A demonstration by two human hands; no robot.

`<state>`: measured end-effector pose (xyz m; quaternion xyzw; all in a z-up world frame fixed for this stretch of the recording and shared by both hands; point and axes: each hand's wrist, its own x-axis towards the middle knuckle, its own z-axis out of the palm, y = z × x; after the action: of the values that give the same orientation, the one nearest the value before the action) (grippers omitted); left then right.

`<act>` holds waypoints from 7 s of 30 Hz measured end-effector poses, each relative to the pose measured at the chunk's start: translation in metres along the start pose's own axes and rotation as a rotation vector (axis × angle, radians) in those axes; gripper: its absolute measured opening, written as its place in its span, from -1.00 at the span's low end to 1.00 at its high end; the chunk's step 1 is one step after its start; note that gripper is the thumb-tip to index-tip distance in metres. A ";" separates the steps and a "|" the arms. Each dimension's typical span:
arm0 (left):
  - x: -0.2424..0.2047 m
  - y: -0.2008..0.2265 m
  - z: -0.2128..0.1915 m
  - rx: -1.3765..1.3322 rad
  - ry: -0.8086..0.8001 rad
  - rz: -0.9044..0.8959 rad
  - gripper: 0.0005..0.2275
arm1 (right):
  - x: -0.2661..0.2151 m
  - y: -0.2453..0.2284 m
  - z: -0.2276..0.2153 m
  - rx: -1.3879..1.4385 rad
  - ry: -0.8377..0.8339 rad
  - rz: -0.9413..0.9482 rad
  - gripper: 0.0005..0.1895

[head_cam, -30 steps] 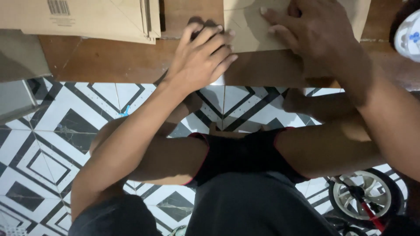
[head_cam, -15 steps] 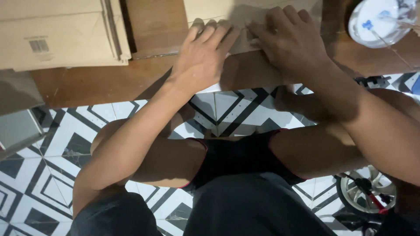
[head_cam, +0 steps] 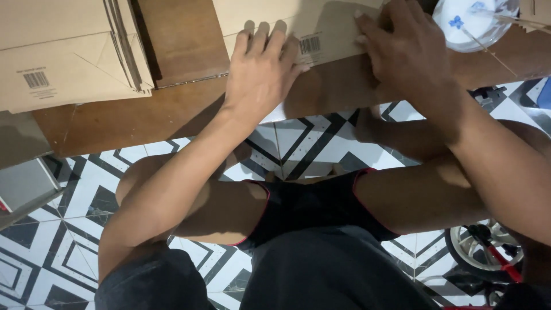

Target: The person assembles a paper envelope by folding its flaps and applying glue with a small brush. They press the glued edges to secure the seal and repeat the process on another envelope.

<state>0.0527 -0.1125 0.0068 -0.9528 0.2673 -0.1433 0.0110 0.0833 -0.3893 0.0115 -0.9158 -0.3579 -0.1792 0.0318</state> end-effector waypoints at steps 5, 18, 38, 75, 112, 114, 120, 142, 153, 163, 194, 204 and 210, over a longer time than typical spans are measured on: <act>0.003 0.006 0.006 0.017 0.010 -0.030 -0.63 | -0.005 0.001 -0.004 -0.045 -0.027 -0.008 -0.69; 0.033 0.023 0.021 -0.470 -0.044 0.071 -0.48 | -0.008 -0.003 0.005 -0.153 -0.036 0.002 -0.58; 0.045 0.029 0.025 -0.530 -0.028 0.096 -0.57 | -0.032 -0.003 -0.021 -0.160 -0.098 0.032 -0.67; 0.049 0.020 0.023 -0.751 -0.087 0.072 -0.65 | -0.052 -0.001 -0.039 -0.137 -0.123 0.104 -0.68; -0.038 0.012 0.005 -0.505 -0.052 0.089 -0.61 | 0.000 -0.040 -0.016 0.005 -0.187 -0.165 -0.54; -0.042 0.009 0.010 -0.523 -0.055 0.083 -0.61 | -0.004 -0.037 -0.015 -0.005 -0.166 -0.169 -0.55; -0.052 0.001 0.009 -0.409 -0.048 0.113 -0.59 | -0.021 -0.023 -0.006 -0.038 -0.079 -0.168 -0.61; -0.085 -0.019 -0.008 -0.388 0.041 -0.113 -0.63 | -0.033 -0.016 -0.022 0.005 -0.088 -0.101 -0.63; -0.088 -0.025 -0.003 -0.348 0.072 -0.181 -0.66 | -0.024 -0.016 -0.027 -0.012 -0.068 -0.097 -0.75; -0.073 -0.050 0.037 -0.235 -0.087 -0.587 -0.19 | 0.017 -0.012 -0.019 0.123 -0.028 -0.127 -0.53; -0.049 -0.006 -0.019 -2.131 0.355 -1.141 -0.58 | 0.099 -0.033 -0.008 0.819 0.042 -0.069 -0.88; -0.092 -0.033 -0.063 -1.882 0.081 -0.762 -0.73 | 0.102 -0.010 0.005 0.769 0.012 0.089 -0.62; -0.119 -0.054 -0.075 -1.839 0.094 -0.674 -0.81 | 0.105 -0.019 0.015 0.846 -0.141 0.302 -0.59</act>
<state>-0.0384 -0.0013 0.0517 -0.6096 -0.0113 0.0875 -0.7878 0.1462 -0.3052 0.0332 -0.8741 -0.2635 0.0521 0.4047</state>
